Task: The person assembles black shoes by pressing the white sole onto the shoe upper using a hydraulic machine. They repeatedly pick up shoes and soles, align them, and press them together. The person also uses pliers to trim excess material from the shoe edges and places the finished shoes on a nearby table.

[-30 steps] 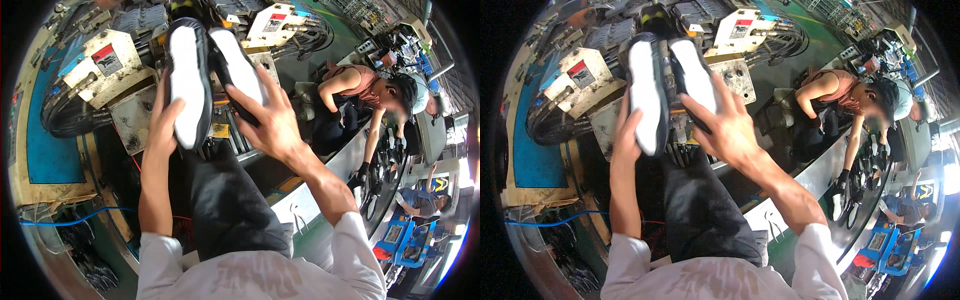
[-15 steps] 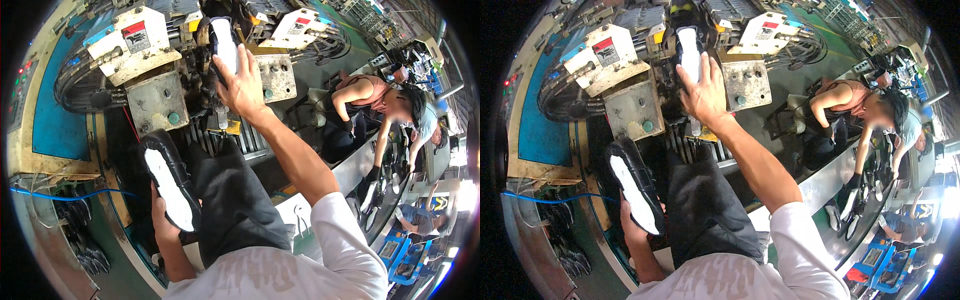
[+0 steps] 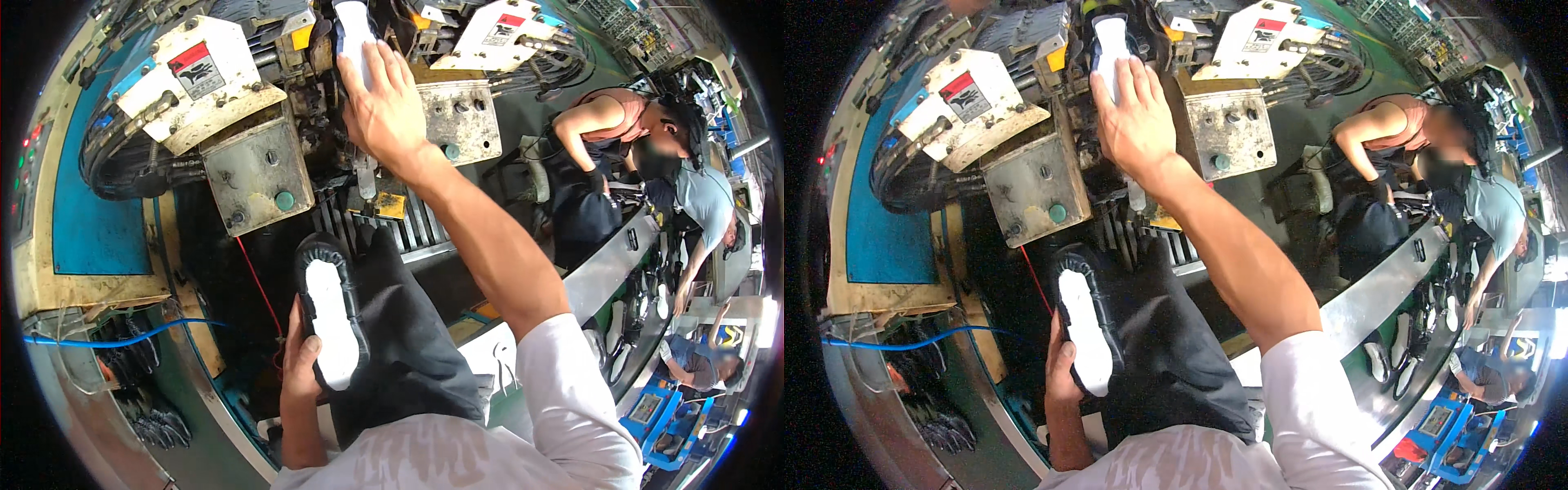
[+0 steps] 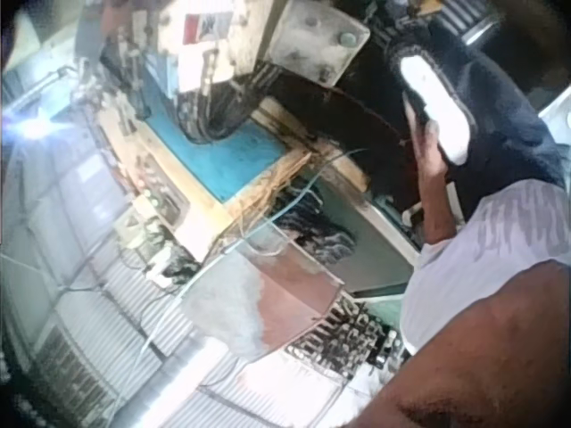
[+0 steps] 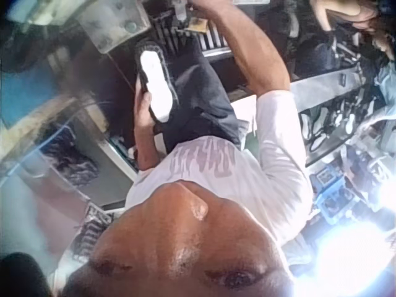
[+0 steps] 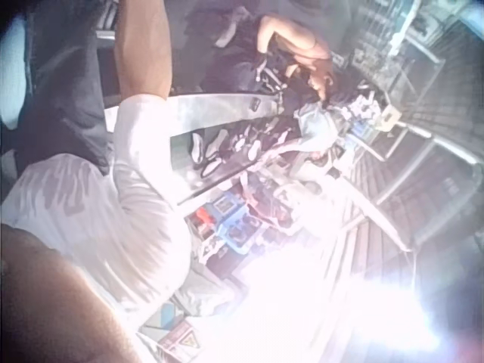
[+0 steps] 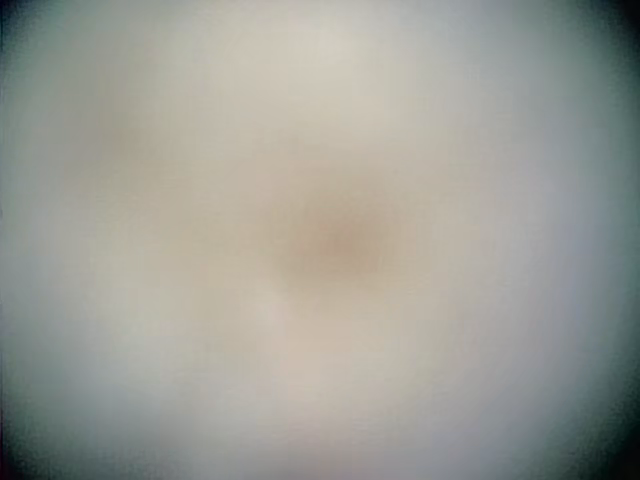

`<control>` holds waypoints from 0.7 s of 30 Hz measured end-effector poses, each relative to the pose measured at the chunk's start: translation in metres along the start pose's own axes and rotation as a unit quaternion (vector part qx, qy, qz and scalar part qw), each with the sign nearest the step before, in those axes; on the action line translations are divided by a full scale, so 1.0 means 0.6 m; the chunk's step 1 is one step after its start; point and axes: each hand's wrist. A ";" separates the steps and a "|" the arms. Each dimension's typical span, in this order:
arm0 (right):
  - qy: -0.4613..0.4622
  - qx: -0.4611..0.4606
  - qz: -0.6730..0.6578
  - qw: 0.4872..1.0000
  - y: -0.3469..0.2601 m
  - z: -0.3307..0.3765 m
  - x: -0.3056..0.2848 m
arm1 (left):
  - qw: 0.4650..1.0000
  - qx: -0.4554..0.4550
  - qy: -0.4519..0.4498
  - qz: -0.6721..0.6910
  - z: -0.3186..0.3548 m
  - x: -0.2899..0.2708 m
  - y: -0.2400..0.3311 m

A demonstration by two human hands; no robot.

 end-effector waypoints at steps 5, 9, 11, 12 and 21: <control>-0.031 0.006 0.013 0.999 0.052 -0.081 0.066 | 0.997 0.015 -0.004 -0.075 -0.063 0.018 0.003; -0.086 0.021 -0.017 0.996 0.078 -0.130 0.084 | 0.990 0.031 0.005 -0.135 -0.106 0.022 0.001; -0.103 0.022 -0.029 0.994 0.085 -0.136 0.083 | 0.990 0.010 -0.016 -0.142 -0.121 0.014 -0.003; -0.112 0.023 -0.030 0.993 0.093 -0.135 0.080 | 0.989 0.006 -0.022 -0.148 -0.129 0.013 -0.008; -0.116 -0.003 -0.077 0.990 0.085 -0.159 0.089 | 0.998 -0.040 -0.049 0.002 -0.140 -0.002 -0.046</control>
Point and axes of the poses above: each hand's wrist, its own z-axis away from the middle knuckle, its own x-axis out of the palm, y = z × x, and after that the axes turned 5 degrees about -x, right-handed
